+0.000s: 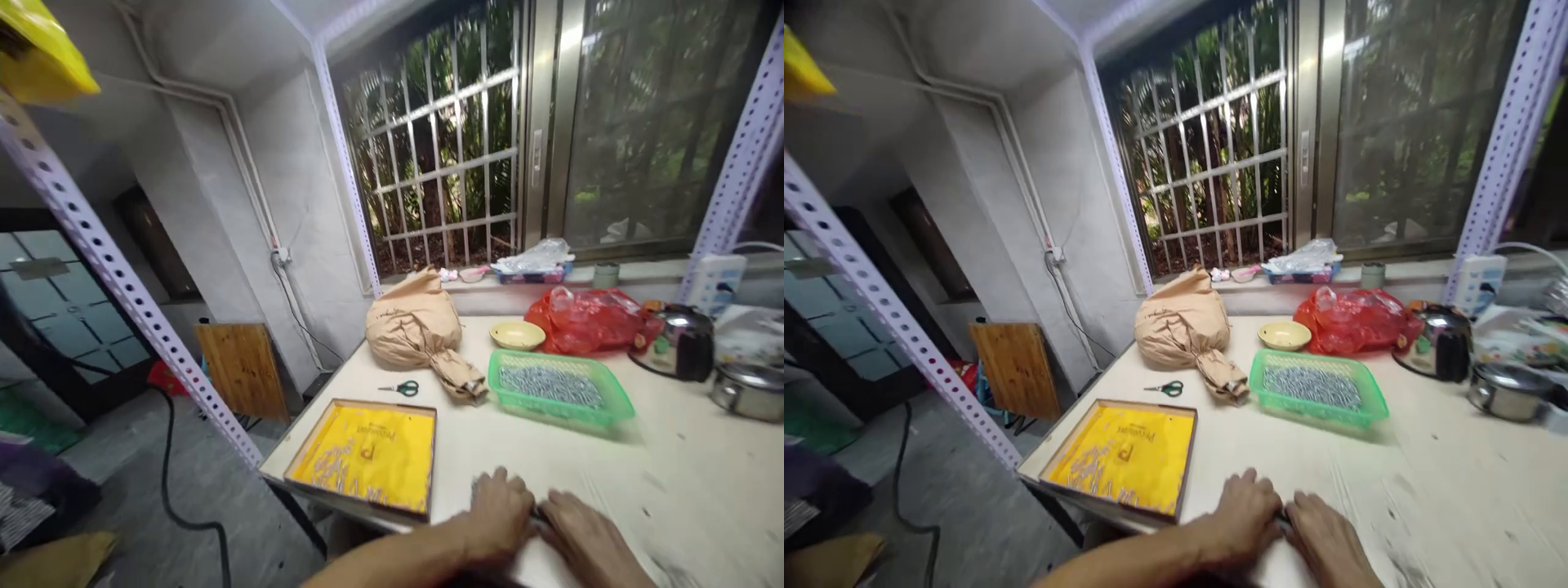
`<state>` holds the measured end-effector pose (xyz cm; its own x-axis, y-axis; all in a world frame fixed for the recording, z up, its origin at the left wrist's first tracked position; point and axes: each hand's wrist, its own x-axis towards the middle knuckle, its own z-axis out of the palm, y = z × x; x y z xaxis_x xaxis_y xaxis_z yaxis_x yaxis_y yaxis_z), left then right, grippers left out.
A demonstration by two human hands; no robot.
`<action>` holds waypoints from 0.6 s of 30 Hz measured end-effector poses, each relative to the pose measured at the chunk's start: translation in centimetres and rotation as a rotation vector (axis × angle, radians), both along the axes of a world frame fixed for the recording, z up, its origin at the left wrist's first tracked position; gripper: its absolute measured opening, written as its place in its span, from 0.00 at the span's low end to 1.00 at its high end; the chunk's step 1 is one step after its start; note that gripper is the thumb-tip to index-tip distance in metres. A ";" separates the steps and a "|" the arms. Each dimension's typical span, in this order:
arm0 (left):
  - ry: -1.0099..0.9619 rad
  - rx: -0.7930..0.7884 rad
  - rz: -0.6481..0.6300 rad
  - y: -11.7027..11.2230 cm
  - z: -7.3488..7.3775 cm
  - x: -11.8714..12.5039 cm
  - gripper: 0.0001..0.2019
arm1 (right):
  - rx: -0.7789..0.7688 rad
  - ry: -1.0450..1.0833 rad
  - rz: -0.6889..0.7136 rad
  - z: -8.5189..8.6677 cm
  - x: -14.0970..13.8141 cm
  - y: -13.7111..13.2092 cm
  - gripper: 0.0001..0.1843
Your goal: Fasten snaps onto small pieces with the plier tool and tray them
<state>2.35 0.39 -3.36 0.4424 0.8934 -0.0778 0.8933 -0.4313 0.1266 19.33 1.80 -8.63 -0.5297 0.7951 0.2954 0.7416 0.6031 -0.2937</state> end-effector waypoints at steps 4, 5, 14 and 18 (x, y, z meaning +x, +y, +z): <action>0.005 0.008 0.011 -1.0 2.7 0.3 0.09 | -0.094 -0.244 0.007 5.0 -0.6 -1.5 0.14; 0.010 -0.009 0.001 -0.8 3.2 0.4 0.08 | -0.106 -0.288 0.008 5.9 -0.7 -1.6 0.13; -0.177 0.140 -0.044 -3.1 1.3 0.4 0.15 | -0.221 -0.402 0.117 8.4 1.4 1.1 0.20; -0.274 0.163 -0.111 -5.4 -0.2 1.4 0.14 | -0.162 -0.396 0.053 7.5 1.8 2.7 0.11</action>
